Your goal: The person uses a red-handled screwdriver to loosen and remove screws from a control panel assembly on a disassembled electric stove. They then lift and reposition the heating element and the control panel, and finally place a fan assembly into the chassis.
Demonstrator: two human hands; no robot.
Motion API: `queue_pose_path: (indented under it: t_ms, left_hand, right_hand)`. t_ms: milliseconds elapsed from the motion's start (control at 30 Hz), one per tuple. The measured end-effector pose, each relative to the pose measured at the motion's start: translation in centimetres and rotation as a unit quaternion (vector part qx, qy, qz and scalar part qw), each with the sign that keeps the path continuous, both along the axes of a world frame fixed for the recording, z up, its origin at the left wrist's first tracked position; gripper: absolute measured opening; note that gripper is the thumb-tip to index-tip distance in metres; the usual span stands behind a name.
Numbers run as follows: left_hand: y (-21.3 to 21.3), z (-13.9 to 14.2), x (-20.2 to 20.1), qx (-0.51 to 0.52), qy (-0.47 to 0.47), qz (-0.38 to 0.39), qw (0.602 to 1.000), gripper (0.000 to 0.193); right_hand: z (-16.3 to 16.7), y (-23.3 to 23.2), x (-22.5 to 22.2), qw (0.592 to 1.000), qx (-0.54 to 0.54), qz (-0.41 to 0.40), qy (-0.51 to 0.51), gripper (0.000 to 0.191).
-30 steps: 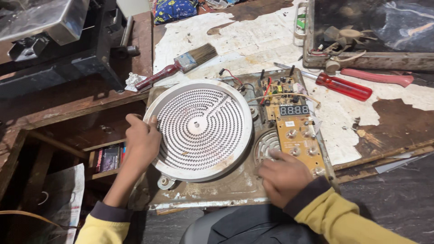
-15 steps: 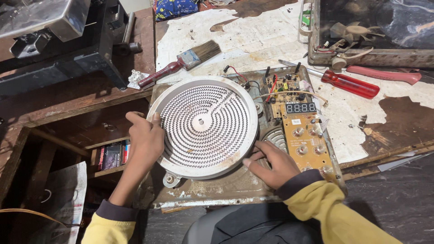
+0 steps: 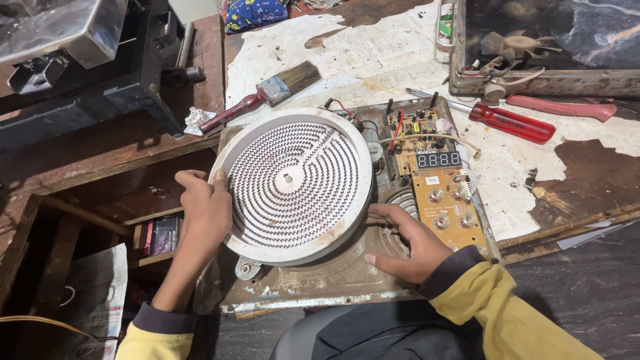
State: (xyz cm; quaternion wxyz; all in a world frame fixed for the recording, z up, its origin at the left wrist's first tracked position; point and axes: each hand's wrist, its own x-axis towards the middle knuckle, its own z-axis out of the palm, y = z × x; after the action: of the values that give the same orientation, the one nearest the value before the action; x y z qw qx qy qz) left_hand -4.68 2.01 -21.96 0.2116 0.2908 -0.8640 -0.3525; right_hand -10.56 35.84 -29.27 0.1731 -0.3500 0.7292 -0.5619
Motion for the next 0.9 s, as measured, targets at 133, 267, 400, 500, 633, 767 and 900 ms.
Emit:
queue_pose_path:
  t_ms: [133, 267, 400, 500, 633, 767, 900]
  left_hand:
    - [0.9, -0.6, -0.8, 0.025, -0.018, 0.022, 0.999, 0.042]
    - [1.4, -1.3, -1.2, 0.028, -0.002, 0.021, 0.999, 0.042]
    - [2.0, -1.7, -1.2, 0.005, 0.015, 0.005, 1.000, 0.042]
    - [2.4, -1.5, -1.2, -0.029, 0.039, -0.005, 0.999, 0.042]
    - [3.1, -1.0, -1.2, -0.013, 0.059, -0.006, 0.998, 0.041]
    - [3.8, -0.8, -1.2, -0.039, 0.065, -0.015, 0.997, 0.041]
    - [4.1, -0.6, -1.1, -0.041, 0.065, -0.037, 0.996, 0.042]
  right_hand:
    - [-0.4, 0.5, -0.8, 1.000, 0.023, 0.007, 0.021, 0.080]
    - [-1.1, 1.0, -1.2, 1.000, 0.017, 0.008, 0.017, 0.083]
    - [-1.7, 1.8, -1.2, 1.000, 0.012, 0.004, 0.005, 0.083]
    - [-1.9, 2.2, -1.4, 0.999, 0.039, 0.003, 0.021, 0.085]
    - [-2.1, 2.6, -2.0, 0.999, 0.037, 0.003, -0.033, 0.086]
    - [-2.1, 3.3, -2.2, 1.000, 0.000, 0.008, -0.028, 0.075]
    - [-1.9, 4.1, -2.4, 0.996, -0.048, 0.044, -0.068, 0.054]
